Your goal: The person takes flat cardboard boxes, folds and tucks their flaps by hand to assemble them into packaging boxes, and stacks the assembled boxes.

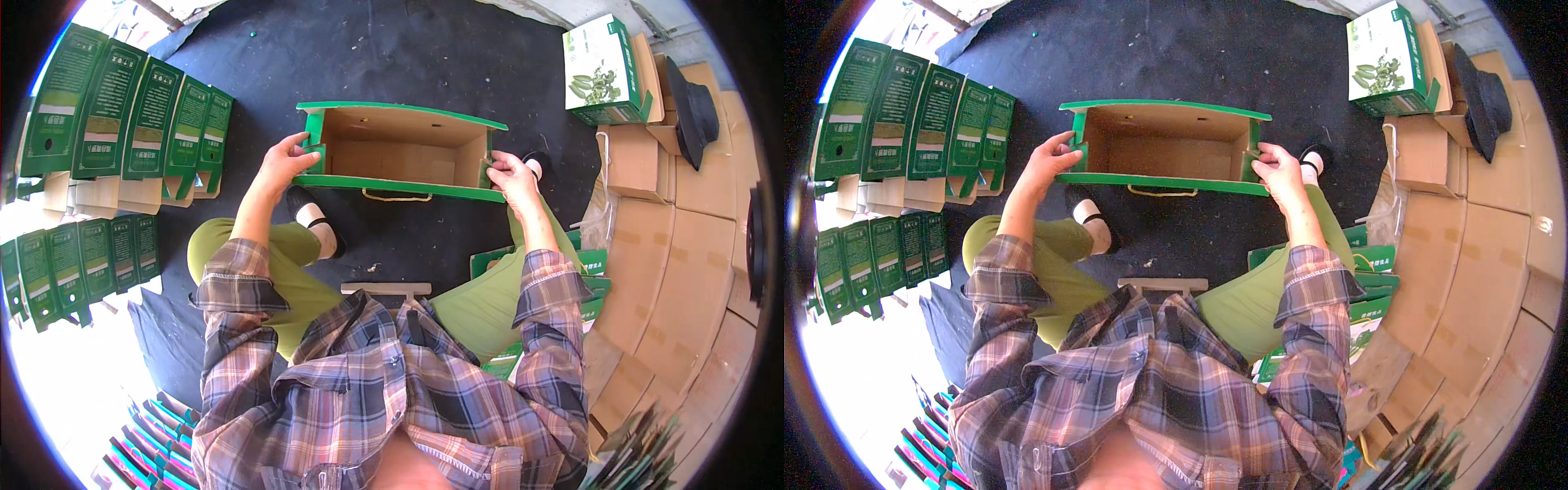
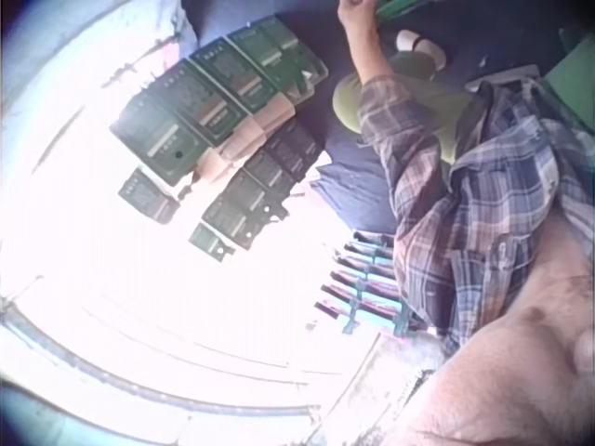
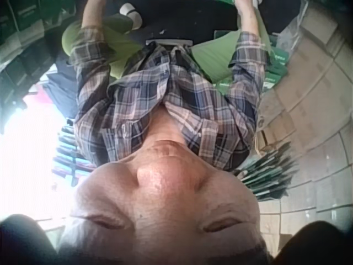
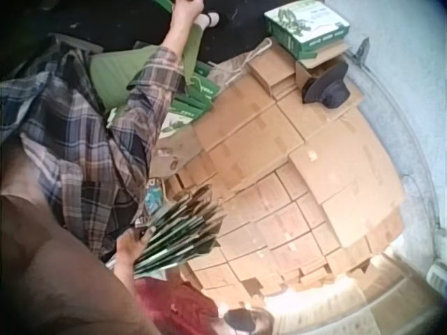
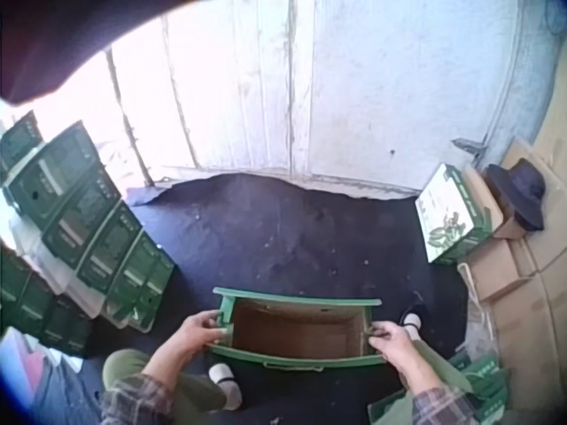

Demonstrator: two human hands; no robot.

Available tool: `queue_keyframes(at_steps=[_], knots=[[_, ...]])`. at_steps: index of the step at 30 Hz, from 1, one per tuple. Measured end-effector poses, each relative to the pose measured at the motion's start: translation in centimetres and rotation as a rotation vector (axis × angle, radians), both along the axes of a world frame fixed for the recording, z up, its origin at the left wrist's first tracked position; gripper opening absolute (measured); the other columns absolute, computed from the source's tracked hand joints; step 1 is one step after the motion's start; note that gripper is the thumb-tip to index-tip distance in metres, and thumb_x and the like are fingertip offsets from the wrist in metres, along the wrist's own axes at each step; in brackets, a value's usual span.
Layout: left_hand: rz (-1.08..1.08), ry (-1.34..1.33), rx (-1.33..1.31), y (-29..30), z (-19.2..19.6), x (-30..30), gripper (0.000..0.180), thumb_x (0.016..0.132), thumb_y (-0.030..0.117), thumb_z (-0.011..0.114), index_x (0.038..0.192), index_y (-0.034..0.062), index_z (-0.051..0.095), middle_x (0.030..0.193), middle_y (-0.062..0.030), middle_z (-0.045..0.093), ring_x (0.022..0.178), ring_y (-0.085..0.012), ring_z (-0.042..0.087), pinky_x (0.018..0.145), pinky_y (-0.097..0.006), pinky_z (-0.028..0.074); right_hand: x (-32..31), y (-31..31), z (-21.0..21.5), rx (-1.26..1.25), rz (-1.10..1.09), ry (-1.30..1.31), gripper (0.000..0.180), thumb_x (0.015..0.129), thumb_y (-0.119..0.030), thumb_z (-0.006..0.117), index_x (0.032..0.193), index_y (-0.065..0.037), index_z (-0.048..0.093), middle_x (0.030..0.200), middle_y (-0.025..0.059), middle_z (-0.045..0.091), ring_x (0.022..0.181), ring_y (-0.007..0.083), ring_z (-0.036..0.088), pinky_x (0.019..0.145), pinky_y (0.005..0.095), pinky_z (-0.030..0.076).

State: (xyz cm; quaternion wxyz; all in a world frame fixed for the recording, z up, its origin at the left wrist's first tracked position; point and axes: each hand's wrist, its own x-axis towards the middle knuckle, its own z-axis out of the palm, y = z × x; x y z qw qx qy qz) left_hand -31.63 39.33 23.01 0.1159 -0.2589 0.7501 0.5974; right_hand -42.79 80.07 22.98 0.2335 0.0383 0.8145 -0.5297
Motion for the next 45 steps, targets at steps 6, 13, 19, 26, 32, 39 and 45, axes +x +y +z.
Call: queue_keyframes(at_steps=[6, 13, 19, 26, 32, 39, 45], knots=[[-0.080, -0.046, 0.008, 0.3, 0.4, -0.3, 0.070, 0.083, 0.032, 0.072, 0.139, 0.0023, 0.042, 0.120, -0.0167, 0.053, 0.108, -0.0228, 0.052, 0.090, -0.035, 0.044, -0.6, 0.5, 0.0, -0.105, 0.067, -0.121, 0.043, 0.090, -0.019, 0.062, 0.129, -0.004, 0.053, 0.122, 0.0083, 0.057, 0.101, 0.0144, 0.058, 0.077, 0.0276, 0.052], [-0.350, -0.063, -0.168, 0.2, 1.9, 0.1, 0.087, 0.075, 0.045, 0.075, 0.140, 0.0010, 0.040, 0.138, -0.0166, 0.040, 0.121, -0.0295, 0.044, 0.104, -0.039, 0.036, -0.7, 0.2, 1.4, -0.135, 0.132, -0.222, 0.061, 0.092, -0.044, 0.056, 0.136, -0.002, 0.045, 0.135, 0.0115, 0.051, 0.120, 0.0227, 0.051, 0.106, 0.0363, 0.031], [-0.398, -0.032, -0.346, 0.4, 1.3, -0.2, 0.084, 0.075, 0.044, 0.076, 0.138, 0.0009, 0.042, 0.137, -0.0162, 0.043, 0.120, -0.0289, 0.047, 0.103, -0.038, 0.037, -0.6, -0.1, 1.2, -0.157, 0.182, -0.183, 0.063, 0.093, -0.043, 0.056, 0.136, 0.002, 0.043, 0.135, 0.0121, 0.050, 0.121, 0.0224, 0.050, 0.105, 0.0342, 0.033], [-0.161, 0.081, -0.434, 1.9, 0.0, -1.1, 0.059, 0.080, 0.031, 0.071, 0.130, 0.0067, 0.052, 0.117, -0.0166, 0.060, 0.105, -0.0333, 0.060, 0.091, -0.041, 0.047, 0.1, -0.3, -0.3, 0.184, 0.231, 0.209, 0.049, 0.088, -0.026, 0.066, 0.129, -0.003, 0.052, 0.132, 0.0128, 0.052, 0.118, 0.0252, 0.052, 0.099, 0.0336, 0.040], [-0.247, 0.137, -0.918, 4.0, -0.3, -0.4, 0.040, 0.078, 0.013, 0.068, 0.117, 0.0185, 0.062, 0.120, -0.0084, 0.051, 0.110, -0.0282, 0.053, 0.084, -0.041, 0.051, 2.2, -2.3, 1.0, 0.656, 0.480, 0.673, 0.063, 0.067, -0.016, 0.080, 0.123, -0.006, 0.055, 0.131, 0.0145, 0.049, 0.119, 0.0335, 0.046, 0.095, 0.0431, 0.046], [-0.473, 0.245, -0.948, 5.3, 0.6, -0.2, 0.064, 0.065, 0.017, 0.079, 0.125, 0.0130, 0.056, 0.124, -0.0125, 0.048, 0.118, -0.0349, 0.045, 0.093, -0.044, 0.048, 3.2, -3.1, 1.1, 0.814, 0.611, 0.670, 0.088, 0.056, -0.014, 0.085, 0.133, -0.008, 0.044, 0.129, 0.0123, 0.047, 0.124, 0.0308, 0.042, 0.098, 0.0411, 0.042], [-0.602, 0.221, -1.122, 6.0, -0.1, 0.0, 0.089, 0.056, 0.016, 0.086, 0.134, 0.0165, 0.044, 0.126, -0.0147, 0.047, 0.122, -0.0326, 0.043, 0.096, -0.041, 0.044, 3.2, -3.0, 0.4, 0.816, 0.599, 0.725, 0.088, 0.055, -0.011, 0.085, 0.132, -0.008, 0.044, 0.126, 0.0123, 0.049, 0.121, 0.0304, 0.044, 0.097, 0.0407, 0.042]])
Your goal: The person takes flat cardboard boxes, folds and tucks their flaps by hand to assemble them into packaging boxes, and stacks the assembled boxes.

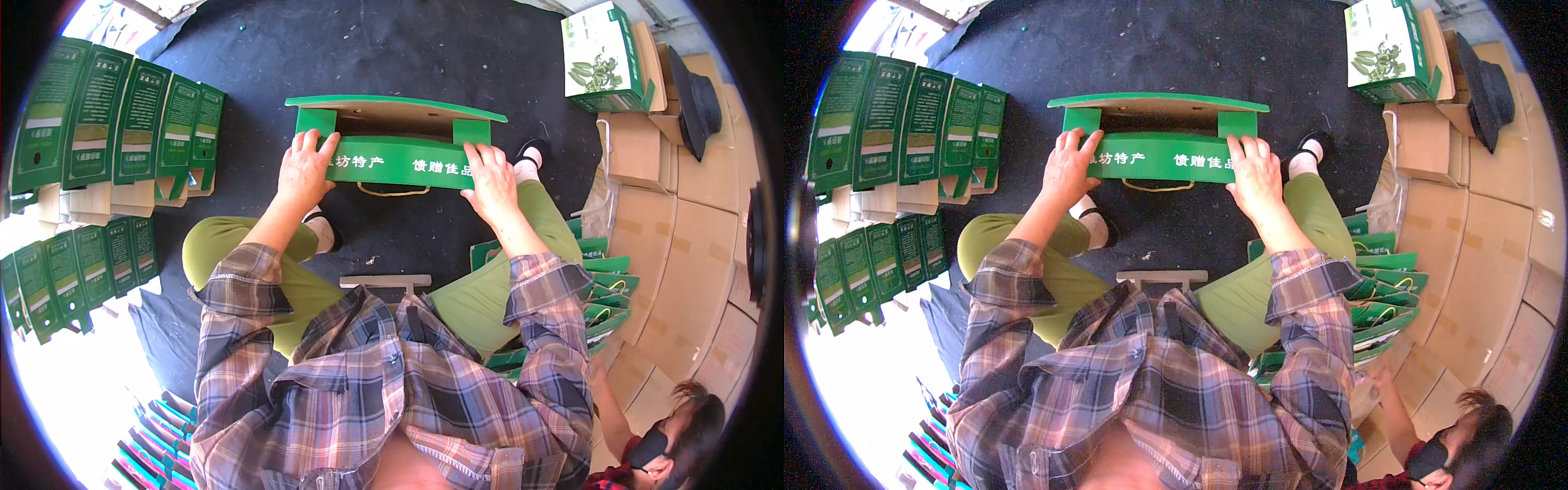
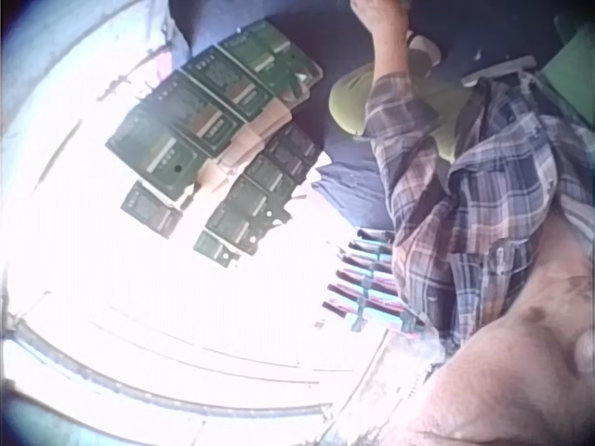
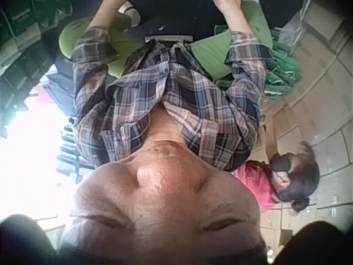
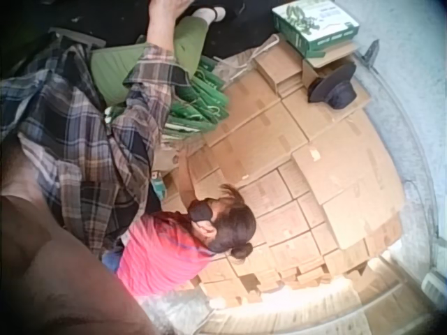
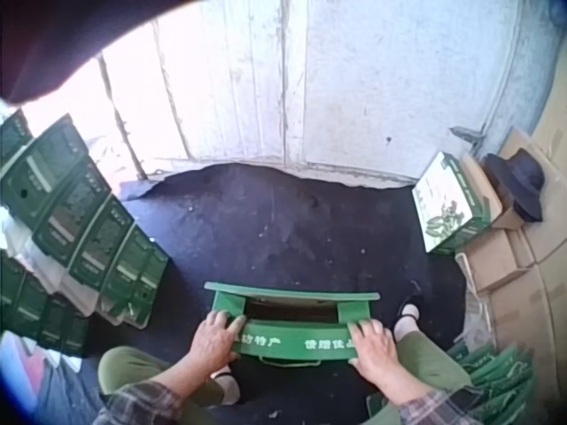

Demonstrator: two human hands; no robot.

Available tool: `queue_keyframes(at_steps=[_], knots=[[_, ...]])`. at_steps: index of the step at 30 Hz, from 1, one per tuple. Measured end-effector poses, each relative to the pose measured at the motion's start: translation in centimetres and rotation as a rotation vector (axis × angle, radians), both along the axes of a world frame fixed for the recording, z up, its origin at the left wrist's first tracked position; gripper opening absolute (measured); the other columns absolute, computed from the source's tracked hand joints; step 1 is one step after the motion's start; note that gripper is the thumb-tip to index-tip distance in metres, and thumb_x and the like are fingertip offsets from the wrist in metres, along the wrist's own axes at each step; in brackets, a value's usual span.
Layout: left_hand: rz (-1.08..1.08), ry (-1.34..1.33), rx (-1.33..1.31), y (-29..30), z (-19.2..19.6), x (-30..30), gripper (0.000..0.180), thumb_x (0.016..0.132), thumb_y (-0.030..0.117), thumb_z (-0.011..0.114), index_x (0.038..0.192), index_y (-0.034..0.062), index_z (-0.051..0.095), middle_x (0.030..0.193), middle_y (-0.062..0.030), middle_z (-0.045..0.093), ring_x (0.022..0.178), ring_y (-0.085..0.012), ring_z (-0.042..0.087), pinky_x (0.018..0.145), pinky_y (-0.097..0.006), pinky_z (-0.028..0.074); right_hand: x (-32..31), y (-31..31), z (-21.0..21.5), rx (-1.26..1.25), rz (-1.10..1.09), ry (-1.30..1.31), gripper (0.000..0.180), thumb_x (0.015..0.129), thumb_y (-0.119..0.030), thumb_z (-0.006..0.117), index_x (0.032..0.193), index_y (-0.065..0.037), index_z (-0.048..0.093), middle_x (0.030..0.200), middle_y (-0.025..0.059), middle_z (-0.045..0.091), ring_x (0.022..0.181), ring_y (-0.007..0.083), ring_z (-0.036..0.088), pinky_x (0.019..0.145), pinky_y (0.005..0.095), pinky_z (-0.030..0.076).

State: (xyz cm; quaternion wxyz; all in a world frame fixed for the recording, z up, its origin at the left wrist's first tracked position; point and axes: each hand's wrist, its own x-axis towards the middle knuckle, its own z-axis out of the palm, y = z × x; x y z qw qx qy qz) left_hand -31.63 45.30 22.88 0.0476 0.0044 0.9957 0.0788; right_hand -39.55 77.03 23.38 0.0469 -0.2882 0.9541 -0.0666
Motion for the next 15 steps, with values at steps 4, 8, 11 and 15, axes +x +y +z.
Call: queue_keyframes(at_steps=[4, 8, 11, 15], knots=[[0.018, 0.019, 0.052, -0.06, 0.10, -0.05, 0.082, 0.054, 0.010, 0.083, 0.129, 0.0135, 0.049, 0.119, -0.0142, 0.049, 0.115, -0.0346, 0.048, 0.093, -0.043, 0.047, -0.27, 0.19, -0.11, -0.031, 0.030, -0.014, 0.085, 0.056, -0.012, 0.085, 0.131, -0.009, 0.045, 0.122, 0.0112, 0.050, 0.117, 0.0296, 0.045, 0.096, 0.0411, 0.042], [0.020, 0.039, 0.075, -0.28, -0.13, 0.00, 0.074, 0.057, 0.009, 0.080, 0.125, 0.0154, 0.051, 0.113, -0.0125, 0.050, 0.110, -0.0322, 0.050, 0.088, -0.041, 0.048, -0.53, 0.36, 0.04, -0.049, 0.063, -0.028, 0.082, 0.057, -0.012, 0.084, 0.130, -0.009, 0.046, 0.121, 0.0100, 0.051, 0.114, 0.0292, 0.046, 0.094, 0.0413, 0.043], [0.021, 0.033, 0.093, -0.38, -0.13, -0.12, 0.077, 0.052, 0.008, 0.081, 0.124, 0.0128, 0.053, 0.113, -0.0136, 0.051, 0.110, -0.0350, 0.050, 0.089, -0.043, 0.049, -0.56, 0.46, 0.09, -0.068, 0.075, -0.030, 0.080, 0.057, -0.012, 0.083, 0.129, -0.010, 0.047, 0.120, 0.0092, 0.051, 0.114, 0.0294, 0.046, 0.094, 0.0413, 0.043], [0.026, 0.027, 0.088, -0.50, -0.24, -0.12, 0.077, 0.053, 0.008, 0.081, 0.124, 0.0126, 0.053, 0.113, -0.0136, 0.052, 0.109, -0.0351, 0.050, 0.089, -0.042, 0.049, -0.77, 0.57, -0.02, -0.118, 0.091, -0.041, 0.080, 0.057, -0.011, 0.083, 0.129, -0.011, 0.047, 0.121, 0.0085, 0.051, 0.114, 0.0296, 0.046, 0.094, 0.0413, 0.043]])
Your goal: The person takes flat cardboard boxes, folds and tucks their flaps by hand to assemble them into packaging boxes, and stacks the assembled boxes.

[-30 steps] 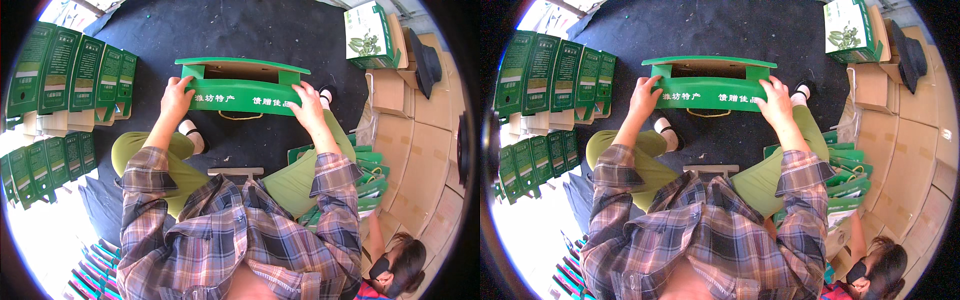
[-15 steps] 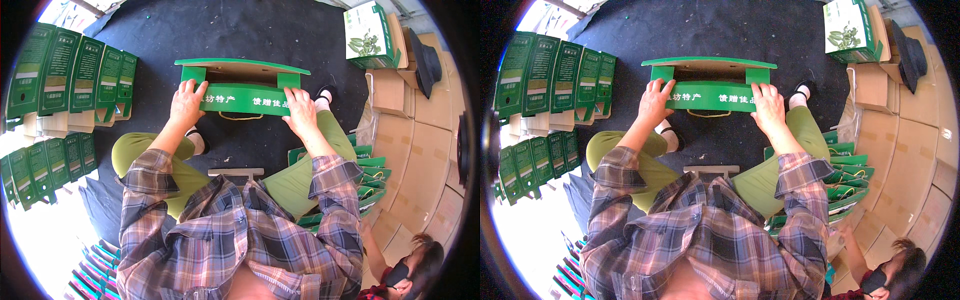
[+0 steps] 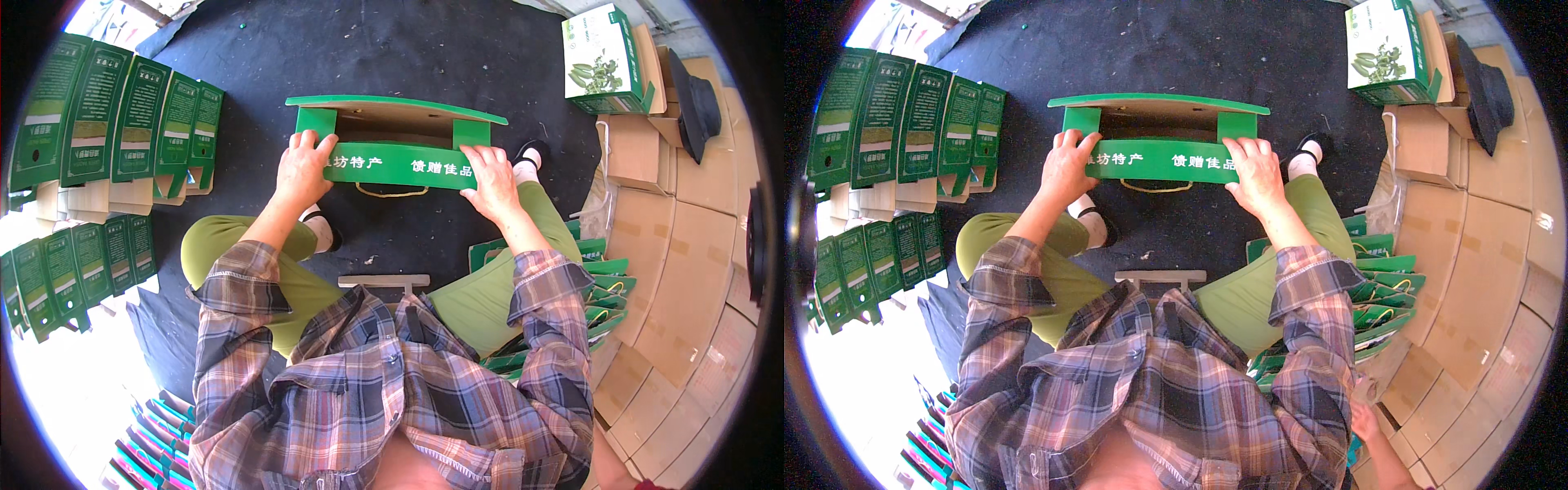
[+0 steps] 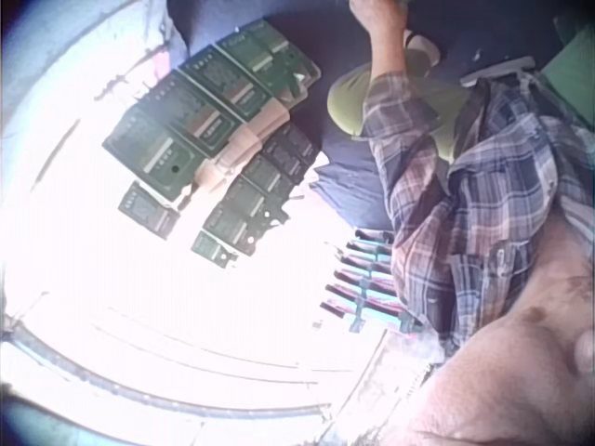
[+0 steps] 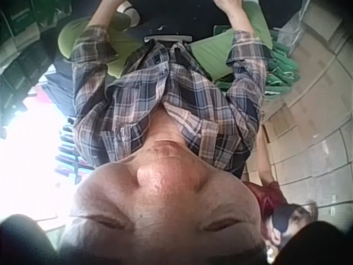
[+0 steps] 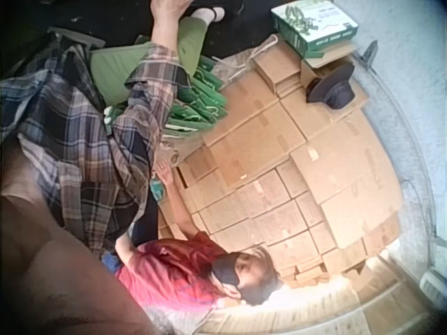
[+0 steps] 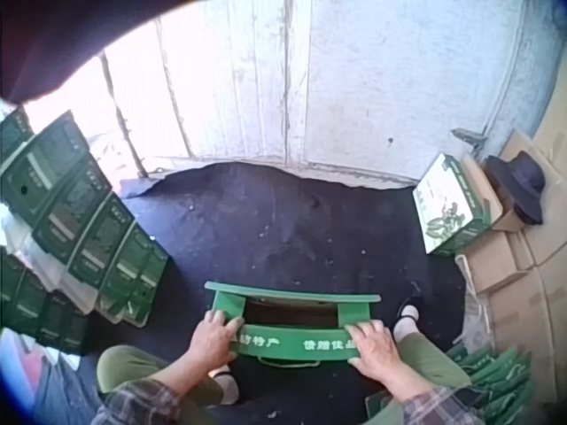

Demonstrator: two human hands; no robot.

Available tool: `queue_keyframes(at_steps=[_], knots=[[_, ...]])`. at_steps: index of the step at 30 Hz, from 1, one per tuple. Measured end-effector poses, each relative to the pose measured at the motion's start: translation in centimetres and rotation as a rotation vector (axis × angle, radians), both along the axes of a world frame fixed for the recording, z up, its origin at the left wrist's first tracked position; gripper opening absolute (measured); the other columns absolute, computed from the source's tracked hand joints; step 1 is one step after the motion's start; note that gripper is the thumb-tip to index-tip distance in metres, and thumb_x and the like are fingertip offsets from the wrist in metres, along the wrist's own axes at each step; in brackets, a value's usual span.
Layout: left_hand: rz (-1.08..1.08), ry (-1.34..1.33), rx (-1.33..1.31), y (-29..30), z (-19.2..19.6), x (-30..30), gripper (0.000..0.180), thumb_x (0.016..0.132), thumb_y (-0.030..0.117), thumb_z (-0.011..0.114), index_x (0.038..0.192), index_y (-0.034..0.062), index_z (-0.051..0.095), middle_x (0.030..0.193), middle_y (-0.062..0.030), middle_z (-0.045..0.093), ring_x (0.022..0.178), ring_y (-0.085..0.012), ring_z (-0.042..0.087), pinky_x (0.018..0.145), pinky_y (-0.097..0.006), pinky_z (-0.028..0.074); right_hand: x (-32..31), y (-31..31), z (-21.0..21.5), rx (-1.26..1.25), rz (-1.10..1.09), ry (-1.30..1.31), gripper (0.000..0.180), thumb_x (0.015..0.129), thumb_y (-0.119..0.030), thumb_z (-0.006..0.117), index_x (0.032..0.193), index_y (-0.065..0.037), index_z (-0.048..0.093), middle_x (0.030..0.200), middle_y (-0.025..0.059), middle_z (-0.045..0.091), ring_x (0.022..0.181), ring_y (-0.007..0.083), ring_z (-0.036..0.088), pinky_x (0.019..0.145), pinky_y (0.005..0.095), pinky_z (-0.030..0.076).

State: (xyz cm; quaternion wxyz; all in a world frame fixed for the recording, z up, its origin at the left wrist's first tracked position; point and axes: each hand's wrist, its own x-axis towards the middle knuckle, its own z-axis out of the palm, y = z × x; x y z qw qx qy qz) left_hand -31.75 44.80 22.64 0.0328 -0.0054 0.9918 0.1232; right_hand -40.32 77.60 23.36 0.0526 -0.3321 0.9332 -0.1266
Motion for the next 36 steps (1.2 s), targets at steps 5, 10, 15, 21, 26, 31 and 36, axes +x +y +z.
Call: queue_keyframes(at_steps=[5, 10, 15, 21, 26, 31, 36], knots=[[0.013, -0.026, -0.007, 0.1, -0.2, 0.0, 0.078, 0.053, 0.008, 0.081, 0.125, 0.0128, 0.052, 0.113, -0.0133, 0.052, 0.109, -0.0346, 0.051, 0.089, -0.042, 0.049, 0.1, 0.3, 0.0, -0.020, 0.015, -0.009, 0.081, 0.057, -0.012, 0.083, 0.130, -0.011, 0.047, 0.122, 0.0081, 0.051, 0.115, 0.0293, 0.046, 0.093, 0.0418, 0.043], [0.002, -0.014, -0.026, 0.4, -0.1, 0.0, 0.077, 0.056, 0.006, 0.078, 0.127, 0.0139, 0.051, 0.112, -0.0127, 0.052, 0.109, -0.0325, 0.051, 0.088, -0.040, 0.049, 0.7, 0.5, 0.1, 0.004, -0.030, 0.005, 0.083, 0.057, -0.013, 0.084, 0.131, -0.011, 0.046, 0.122, 0.0090, 0.051, 0.116, 0.0291, 0.046, 0.093, 0.0418, 0.044], [0.030, -0.026, -0.027, 0.1, -0.2, 0.1, 0.081, 0.053, 0.007, 0.081, 0.128, 0.0138, 0.050, 0.114, -0.0123, 0.051, 0.112, -0.0339, 0.049, 0.091, -0.041, 0.049, 0.7, 0.6, 0.1, 0.045, -0.158, 0.017, 0.082, 0.057, -0.014, 0.085, 0.129, -0.009, 0.047, 0.122, 0.0108, 0.051, 0.116, 0.0293, 0.047, 0.093, 0.0420, 0.044], [0.054, 0.003, -0.003, 0.4, 0.0, 0.2, 0.078, 0.052, 0.006, 0.081, 0.124, 0.0135, 0.053, 0.113, -0.0124, 0.051, 0.111, -0.0348, 0.049, 0.090, -0.041, 0.049, 0.1, 1.1, 0.3, -0.003, -0.131, 0.022, 0.077, 0.054, -0.012, 0.086, 0.123, -0.007, 0.050, 0.120, 0.0124, 0.052, 0.115, 0.0309, 0.048, 0.096, 0.0418, 0.041], [0.039, -0.006, 0.036, 0.2, 0.0, 0.4, 0.075, 0.052, 0.005, 0.080, 0.121, 0.0129, 0.054, 0.110, -0.0130, 0.051, 0.107, -0.0350, 0.050, 0.088, -0.042, 0.049, -0.8, 1.6, 0.0, -0.060, -0.045, -0.012, 0.075, 0.052, -0.011, 0.085, 0.119, -0.006, 0.051, 0.117, 0.0120, 0.054, 0.113, 0.0314, 0.048, 0.095, 0.0421, 0.041], [0.017, -0.022, -0.008, 0.3, -0.2, 0.0, 0.073, 0.052, 0.007, 0.080, 0.120, 0.0116, 0.054, 0.110, -0.0133, 0.051, 0.107, -0.0345, 0.050, 0.090, -0.042, 0.048, -1.1, 1.6, 0.0, 0.011, 0.011, -0.019, 0.076, 0.055, -0.015, 0.085, 0.122, -0.008, 0.050, 0.118, 0.0087, 0.052, 0.114, 0.0293, 0.047, 0.092, 0.0423, 0.042], [0.009, -0.034, -0.048, 0.4, -0.4, -0.2, 0.073, 0.053, 0.008, 0.079, 0.121, 0.0107, 0.054, 0.111, -0.0129, 0.052, 0.109, -0.0337, 0.050, 0.091, -0.041, 0.047, -1.0, 1.2, 0.1, 0.069, 0.030, 0.006, 0.076, 0.056, -0.018, 0.084, 0.123, -0.009, 0.051, 0.118, 0.0083, 0.051, 0.114, 0.0284, 0.046, 0.093, 0.0429, 0.041]])
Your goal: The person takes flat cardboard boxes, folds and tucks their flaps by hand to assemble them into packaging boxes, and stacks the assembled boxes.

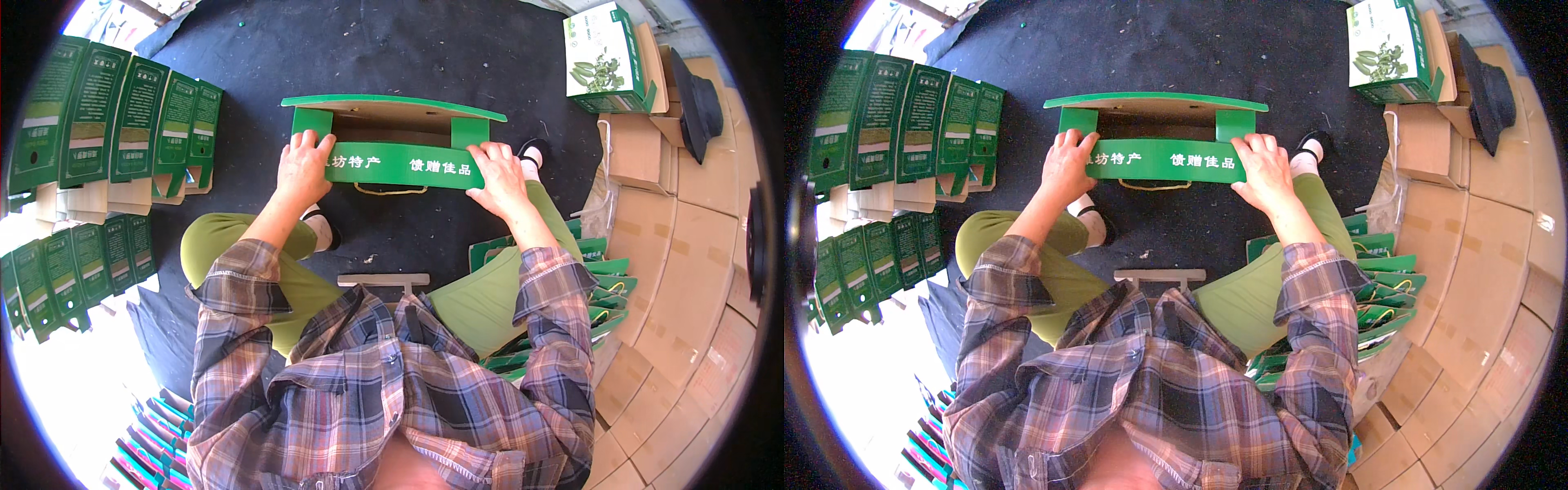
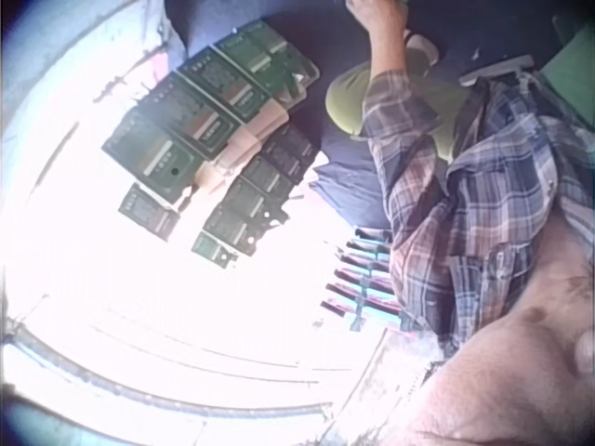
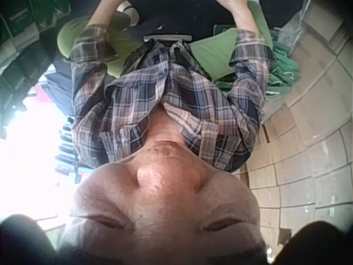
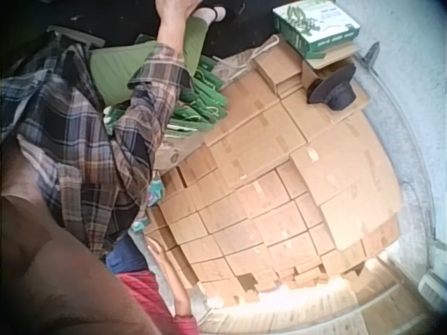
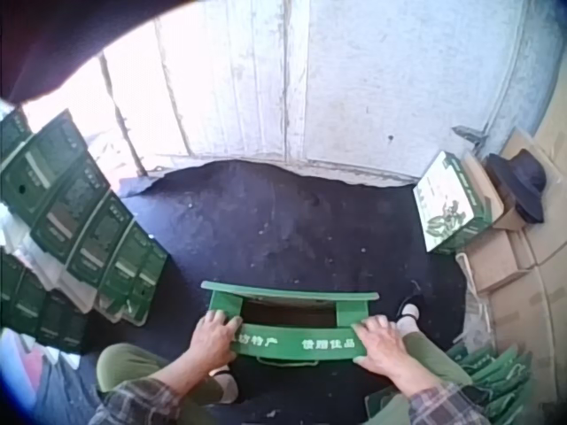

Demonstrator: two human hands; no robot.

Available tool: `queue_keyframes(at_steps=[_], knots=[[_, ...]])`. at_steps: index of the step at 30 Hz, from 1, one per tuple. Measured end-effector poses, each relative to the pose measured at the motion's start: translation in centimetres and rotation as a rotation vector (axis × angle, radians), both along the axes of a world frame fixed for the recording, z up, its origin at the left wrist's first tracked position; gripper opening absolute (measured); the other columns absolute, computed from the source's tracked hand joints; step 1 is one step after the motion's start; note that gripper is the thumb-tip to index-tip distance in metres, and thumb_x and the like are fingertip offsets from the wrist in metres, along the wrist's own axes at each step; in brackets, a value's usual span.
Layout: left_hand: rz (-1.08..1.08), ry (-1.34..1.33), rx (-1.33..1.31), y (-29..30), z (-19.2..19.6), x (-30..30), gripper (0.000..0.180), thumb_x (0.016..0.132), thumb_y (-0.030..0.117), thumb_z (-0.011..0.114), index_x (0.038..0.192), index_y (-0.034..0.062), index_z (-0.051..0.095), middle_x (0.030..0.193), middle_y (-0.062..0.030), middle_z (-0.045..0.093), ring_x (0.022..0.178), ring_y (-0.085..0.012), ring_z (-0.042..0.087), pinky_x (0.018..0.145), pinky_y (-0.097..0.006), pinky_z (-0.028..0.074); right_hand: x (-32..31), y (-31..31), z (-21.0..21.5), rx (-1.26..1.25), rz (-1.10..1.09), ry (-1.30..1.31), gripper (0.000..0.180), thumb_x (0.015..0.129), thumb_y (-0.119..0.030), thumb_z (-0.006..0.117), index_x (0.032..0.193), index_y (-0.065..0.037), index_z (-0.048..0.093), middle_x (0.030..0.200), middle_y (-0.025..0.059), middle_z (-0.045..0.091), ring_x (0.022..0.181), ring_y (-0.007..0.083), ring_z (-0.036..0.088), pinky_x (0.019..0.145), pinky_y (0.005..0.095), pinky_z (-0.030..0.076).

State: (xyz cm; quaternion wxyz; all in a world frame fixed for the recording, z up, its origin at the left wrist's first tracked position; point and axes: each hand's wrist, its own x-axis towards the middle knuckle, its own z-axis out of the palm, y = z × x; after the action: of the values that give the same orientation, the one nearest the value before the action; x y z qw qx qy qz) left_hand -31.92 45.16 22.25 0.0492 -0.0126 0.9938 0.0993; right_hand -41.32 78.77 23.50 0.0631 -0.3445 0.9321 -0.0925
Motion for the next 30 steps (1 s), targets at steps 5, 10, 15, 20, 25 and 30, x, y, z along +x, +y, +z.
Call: queue_keyframes(at_steps=[5, 10, 15, 20, 25, 30], knots=[[-0.018, -0.089, -0.032, 0.1, 0.5, -0.1, 0.076, 0.054, 0.010, 0.079, 0.125, 0.0119, 0.054, 0.116, -0.0128, 0.051, 0.114, -0.0329, 0.048, 0.095, -0.042, 0.043, 0.3, -0.6, 0.5, 0.068, 0.015, 0.012, 0.074, 0.057, -0.019, 0.084, 0.123, -0.007, 0.053, 0.117, 0.0084, 0.051, 0.115, 0.0272, 0.046, 0.092, 0.0413, 0.040], [-0.023, -0.036, -0.187, 0.6, -0.3, 0.0, 0.081, 0.061, 0.015, 0.078, 0.135, 0.0145, 0.045, 0.114, -0.0100, 0.051, 0.112, -0.0296, 0.048, 0.093, -0.047, 0.041, 0.9, -1.4, 0.1, 0.183, -0.014, 0.052, 0.089, 0.059, -0.024, 0.084, 0.136, -0.009, 0.041, 0.126, 0.0084, 0.047, 0.118, 0.0258, 0.044, 0.091, 0.0411, 0.039], [-0.044, 0.054, -0.347, 1.9, -1.1, 0.5, 0.065, 0.078, 0.011, 0.060, 0.139, 0.0127, 0.039, 0.116, -0.0099, 0.050, 0.109, -0.0271, 0.049, 0.090, -0.048, 0.042, 1.3, -2.4, -0.1, 0.242, 0.015, 0.067, 0.092, 0.062, -0.025, 0.083, 0.140, -0.009, 0.036, 0.145, 0.0089, 0.034, 0.130, 0.0288, 0.035, 0.094, 0.0422, 0.038], [-0.118, 0.139, -0.308, 4.4, -1.7, 0.1, 0.062, 0.079, 0.017, 0.061, 0.138, 0.0173, 0.043, 0.117, -0.0083, 0.049, 0.108, -0.0267, 0.048, 0.087, -0.058, 0.043, 1.4, -1.5, -0.4, 0.188, -0.085, -0.010, 0.094, 0.060, -0.016, 0.082, 0.141, -0.008, 0.033, 0.147, 0.0110, 0.030, 0.136, 0.0320, 0.027, 0.102, 0.0478, 0.037], [-0.054, 0.074, -0.237, 3.7, -0.9, 0.2, 0.061, 0.073, 0.015, 0.068, 0.131, 0.0167, 0.049, 0.113, -0.0070, 0.050, 0.106, -0.0263, 0.049, 0.088, -0.061, 0.043, 1.3, -2.6, -0.1, 0.163, -0.083, -0.060, 0.095, 0.059, -0.012, 0.081, 0.141, -0.006, 0.035, 0.148, 0.0138, 0.030, 0.136, 0.0328, 0.028, 0.104, 0.0458, 0.036], [-0.057, 0.033, -0.170, 3.3, 0.1, 0.0, 0.056, 0.070, 0.014, 0.071, 0.124, 0.0131, 0.052, 0.110, -0.0076, 0.050, 0.106, -0.0279, 0.049, 0.089, -0.066, 0.043, 0.5, -1.4, 0.1, 0.027, -0.062, -0.087, 0.093, 0.062, -0.018, 0.083, 0.141, -0.005, 0.036, 0.147, 0.0203, 0.030, 0.133, 0.0377, 0.032, 0.106, 0.0449, 0.034]])
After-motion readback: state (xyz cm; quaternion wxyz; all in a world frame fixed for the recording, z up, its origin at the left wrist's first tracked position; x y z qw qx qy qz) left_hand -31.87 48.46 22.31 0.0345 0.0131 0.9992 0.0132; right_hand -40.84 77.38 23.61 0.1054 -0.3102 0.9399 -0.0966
